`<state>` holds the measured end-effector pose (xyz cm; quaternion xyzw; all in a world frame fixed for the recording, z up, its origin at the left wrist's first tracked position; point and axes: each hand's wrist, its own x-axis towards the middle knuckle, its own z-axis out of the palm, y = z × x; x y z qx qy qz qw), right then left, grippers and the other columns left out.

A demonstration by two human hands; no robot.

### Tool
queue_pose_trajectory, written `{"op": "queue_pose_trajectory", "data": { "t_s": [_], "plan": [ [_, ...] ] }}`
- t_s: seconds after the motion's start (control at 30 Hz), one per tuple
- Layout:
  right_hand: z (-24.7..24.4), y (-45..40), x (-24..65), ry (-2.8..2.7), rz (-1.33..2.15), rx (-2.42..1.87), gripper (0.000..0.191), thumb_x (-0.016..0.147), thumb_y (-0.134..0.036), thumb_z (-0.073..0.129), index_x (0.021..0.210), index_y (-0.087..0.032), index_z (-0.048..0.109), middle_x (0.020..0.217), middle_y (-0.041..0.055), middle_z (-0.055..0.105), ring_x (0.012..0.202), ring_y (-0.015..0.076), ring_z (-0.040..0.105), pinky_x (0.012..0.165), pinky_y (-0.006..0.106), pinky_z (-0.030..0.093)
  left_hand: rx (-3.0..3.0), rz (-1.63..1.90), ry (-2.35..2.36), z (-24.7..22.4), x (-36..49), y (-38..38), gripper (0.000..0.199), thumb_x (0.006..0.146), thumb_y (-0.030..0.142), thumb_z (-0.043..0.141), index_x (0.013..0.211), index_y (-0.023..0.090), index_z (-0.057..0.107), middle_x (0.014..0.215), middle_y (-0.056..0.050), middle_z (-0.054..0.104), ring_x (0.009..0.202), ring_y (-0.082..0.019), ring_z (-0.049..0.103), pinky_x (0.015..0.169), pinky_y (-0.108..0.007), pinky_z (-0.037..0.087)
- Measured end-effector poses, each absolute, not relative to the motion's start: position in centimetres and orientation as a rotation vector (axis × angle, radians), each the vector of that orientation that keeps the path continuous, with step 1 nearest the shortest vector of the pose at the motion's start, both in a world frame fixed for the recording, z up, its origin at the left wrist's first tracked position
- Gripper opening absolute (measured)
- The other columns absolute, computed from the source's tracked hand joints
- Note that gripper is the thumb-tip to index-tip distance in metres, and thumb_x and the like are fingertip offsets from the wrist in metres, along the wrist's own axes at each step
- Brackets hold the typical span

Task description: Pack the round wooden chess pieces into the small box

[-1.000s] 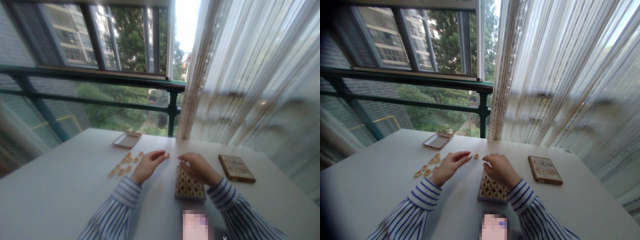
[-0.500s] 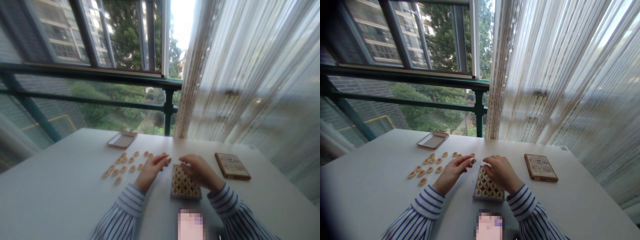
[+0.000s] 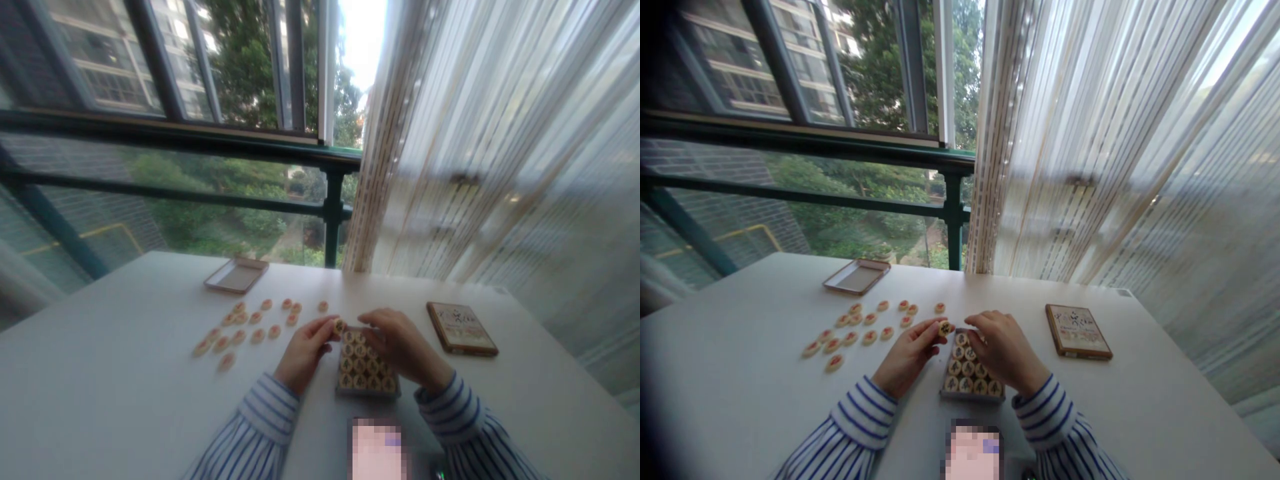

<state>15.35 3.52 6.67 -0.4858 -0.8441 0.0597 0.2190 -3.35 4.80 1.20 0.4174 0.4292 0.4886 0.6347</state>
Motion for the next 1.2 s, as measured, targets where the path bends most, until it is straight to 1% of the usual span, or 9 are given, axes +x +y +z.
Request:
{"op": "queue_pose_trajectory", "data": {
  "t_s": [0.13,0.27,0.47,0.63,0.73,0.87,1.03,1.2],
  "plan": [
    [6.6,3.6,15.3,-2.359,0.167,-1.304,0.024,0.083,-0.027,0.047,0.104,-0.021,0.058,0.097,0.0055,0.063,0.091,0.0163,0.055,0.08,0.029,0.038,0.878,1.113,0.937,0.7,-3.0,4.5,0.038,0.065,0.041,0.065,0.095,0.017,0.064,0.082,-0.005,0.065,0.07,-0.012,0.056,0.057,-0.021,0.037],
    [6.6,3.6,15.1,-2.4,0.174,-1.257,0.021,0.084,-0.026,0.045,0.1,-0.022,0.059,0.094,0.0046,0.063,0.088,0.0155,0.054,0.078,0.028,0.037,0.84,1.102,0.873,0.1,-2.4,4.2,0.032,0.067,0.039,0.064,0.091,0.018,0.065,0.08,-0.004,0.064,0.069,-0.011,0.054,0.057,-0.02,0.037],
    [6.6,3.3,14.8,-2.453,0.208,-1.203,0.022,0.085,-0.027,0.045,0.102,-0.024,0.057,0.096,0.0046,0.062,0.09,0.0165,0.053,0.08,0.029,0.035,0.851,1.067,0.794,-0.6,-2.2,3.9,0.028,0.071,0.037,0.061,0.091,0.017,0.066,0.084,-0.004,0.064,0.07,-0.011,0.053,0.059,-0.021,0.038],
    [6.3,3.2,14.5,-2.483,0.182,-1.184,0.024,0.085,-0.029,0.045,0.106,-0.023,0.056,0.098,0.0057,0.062,0.09,0.0171,0.052,0.079,0.03,0.035,0.871,1.08,0.781,-0.9,-2.2,3.9,0.029,0.073,0.037,0.06,0.092,0.016,0.066,0.085,-0.005,0.063,0.07,-0.011,0.051,0.059,-0.021,0.038],
    [6.0,3.2,14.3,-2.475,0.149,-1.163,0.026,0.083,-0.029,0.048,0.108,-0.023,0.055,0.098,0.006,0.061,0.091,0.0174,0.052,0.08,0.03,0.035,0.901,1.073,0.803,-1.0,-2.3,3.9,0.031,0.073,0.039,0.058,0.091,0.015,0.066,0.078,-0.004,0.062,0.066,-0.01,0.049,0.055,-0.02,0.035],
    [5.8,3.1,14.1,-2.47,0.127,-1.146,0.027,0.082,-0.03,0.049,0.108,-0.023,0.054,0.097,0.0056,0.06,0.091,0.0177,0.051,0.079,0.031,0.035,0.956,1.08,0.832,-1.3,-2.4,3.9,0.031,0.075,0.04,0.056,0.087,0.013,0.065,0.066,-0.001,0.056,0.058,-0.008,0.043,0.051,-0.02,0.03],
    [5.9,3.0,13.9,-2.472,0.097,-1.161,0.023,0.084,-0.033,0.046,0.101,-0.022,0.056,0.093,0.0053,0.06,0.089,0.0174,0.05,0.077,0.03,0.034,0.987,1.067,0.808,-1.6,-2.3,4.0,0.032,0.076,0.041,0.054,0.079,0.011,0.063,0.061,0.0,0.051,0.054,-0.007,0.038,0.05,-0.02,0.027],
    [5.8,3.0,13.7,-2.491,0.074,-1.157,0.019,0.083,-0.034,0.048,0.095,-0.023,0.057,0.09,0.004,0.06,0.087,0.0166,0.05,0.075,0.029,0.033,0.951,1.076,0.808,-1.6,-2.1,3.8,0.032,0.076,0.042,0.054,0.075,0.011,0.061,0.056,0.002,0.047,0.052,-0.006,0.036,0.049,-0.02,0.026]
  ]
}}
